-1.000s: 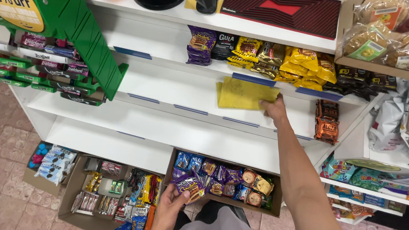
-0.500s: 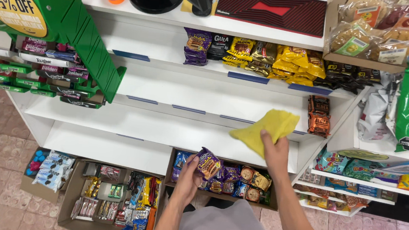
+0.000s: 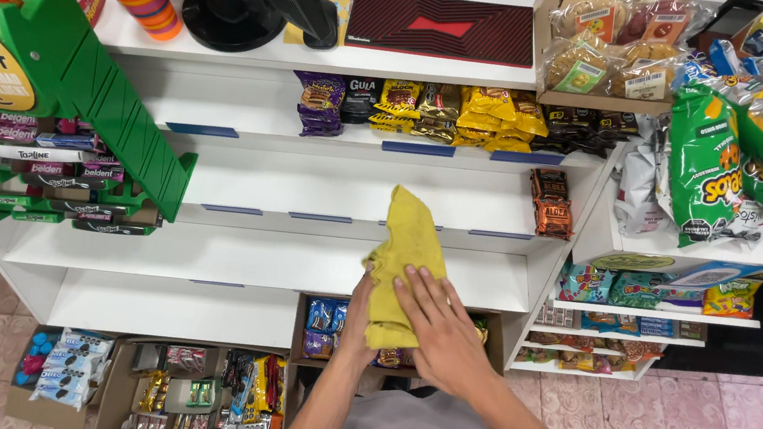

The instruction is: The person repeatedly picks up packaged snack items from a cardboard box on the floor, wipes each package with a yellow cloth, and places them onto a white shelf. The person handles multiple snack packages one at a time, wiping and arranging them on the shelf.

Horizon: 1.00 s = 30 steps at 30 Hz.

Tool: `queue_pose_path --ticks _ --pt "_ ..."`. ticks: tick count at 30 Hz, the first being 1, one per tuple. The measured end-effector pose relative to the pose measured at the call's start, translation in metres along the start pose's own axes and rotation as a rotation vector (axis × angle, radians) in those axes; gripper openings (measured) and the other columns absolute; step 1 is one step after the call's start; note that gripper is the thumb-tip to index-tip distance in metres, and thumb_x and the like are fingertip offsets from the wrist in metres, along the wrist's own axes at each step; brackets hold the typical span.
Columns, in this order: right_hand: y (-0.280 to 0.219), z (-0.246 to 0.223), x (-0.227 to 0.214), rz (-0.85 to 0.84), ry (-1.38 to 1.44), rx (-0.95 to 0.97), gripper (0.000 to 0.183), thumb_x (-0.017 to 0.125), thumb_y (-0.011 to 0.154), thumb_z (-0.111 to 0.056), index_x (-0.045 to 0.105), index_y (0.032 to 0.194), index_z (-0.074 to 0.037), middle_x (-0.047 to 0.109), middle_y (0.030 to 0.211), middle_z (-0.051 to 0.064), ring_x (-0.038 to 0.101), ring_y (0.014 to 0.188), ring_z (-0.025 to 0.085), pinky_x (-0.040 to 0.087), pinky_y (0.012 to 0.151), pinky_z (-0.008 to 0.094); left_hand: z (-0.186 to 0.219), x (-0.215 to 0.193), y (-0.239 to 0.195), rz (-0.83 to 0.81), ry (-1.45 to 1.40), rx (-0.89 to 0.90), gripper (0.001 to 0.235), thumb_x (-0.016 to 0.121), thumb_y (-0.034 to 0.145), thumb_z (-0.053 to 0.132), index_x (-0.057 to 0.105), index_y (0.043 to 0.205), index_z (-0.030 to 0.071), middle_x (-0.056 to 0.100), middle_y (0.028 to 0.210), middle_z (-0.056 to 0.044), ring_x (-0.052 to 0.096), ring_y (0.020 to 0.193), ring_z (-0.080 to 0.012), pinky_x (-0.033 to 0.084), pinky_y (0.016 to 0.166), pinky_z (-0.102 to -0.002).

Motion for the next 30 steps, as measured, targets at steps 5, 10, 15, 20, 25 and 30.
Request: queue_pose_path --ticks 5,10,15,20,25,30 --pt "0.012 0.018 -0.003 -0.081 0.164 0.2 0.075 0.047 0.094 -0.035 0.028 0.162 -0.01 0.023 0.169 0.016 0.018 0.154 0.033 0.011 0.124 0.049 0.022 0.041 -0.021 -0.1 0.38 0.004 0.057 0.028 0.113 0.044 0.045 0.146 0.001 0.061 0.112 -0.017 0.064 0.101 -0.0259 0.053 0.084 -0.039" --pt "-0.005 0.009 -0.001 -0.062 0.104 0.054 0.073 0.045 0.098 -0.046 0.027 0.163 -0.019 0.02 0.17 0.009 0.012 0.156 0.032 0.011 0.123 0.048 0.035 0.038 -0.028 -0.073 0.208 -0.017 0.06 0.022 0.111 0.051 0.045 0.146 0.007 0.058 0.101 -0.013 0.064 0.086 -0.0221 0.054 0.073 -0.032" --pt "-0.007 0.029 -0.019 -0.181 0.87 0.54 0.091 0.017 0.092 -0.071 0.022 0.16 -0.011 0.035 0.162 0.019 0.031 0.15 0.037 0.027 0.12 0.058 0.025 0.009 -0.011 -0.059 0.247 0.03 0.064 0.024 0.111 0.051 0.043 0.148 0.002 0.061 0.108 -0.022 0.074 0.098 -0.0275 0.062 0.082 -0.032" --pt "-0.037 0.044 0.058 0.133 2.084 1.213 0.063 0.035 0.103 -0.052 0.041 0.151 -0.012 0.051 0.148 0.018 0.051 0.135 0.037 0.04 0.114 0.056 0.025 0.032 -0.014 -0.25 0.493 0.119 0.064 0.051 0.102 0.045 0.045 0.147 -0.001 0.061 0.119 -0.032 0.069 0.11 -0.0384 0.058 0.092 -0.044" --pt "-0.049 0.043 0.074 0.296 2.561 1.319 0.056 0.04 0.1 -0.047 0.037 0.15 -0.023 0.051 0.142 0.012 0.053 0.129 0.035 0.043 0.112 0.06 0.051 0.067 -0.038 -0.21 1.025 0.268 0.05 0.079 0.087 0.029 0.061 0.13 0.01 0.06 0.124 -0.021 0.058 0.124 -0.0382 0.045 0.105 -0.049" --pt "-0.063 0.061 0.078 0.418 2.622 1.261 0.054 0.044 0.099 -0.047 0.038 0.149 -0.028 0.054 0.137 0.005 0.058 0.125 0.031 0.049 0.107 0.059 0.052 0.059 -0.032 -0.263 1.183 0.408 0.049 0.085 0.079 0.042 0.072 0.107 0.004 0.048 0.129 -0.013 0.037 0.129 -0.034 0.031 0.115 -0.048"
Point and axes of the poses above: each hand's wrist, its own y-axis towards the middle knuckle, its own x-axis out of the palm, z = x × y, the point moved 6 cm from there along y, towards the middle knuckle
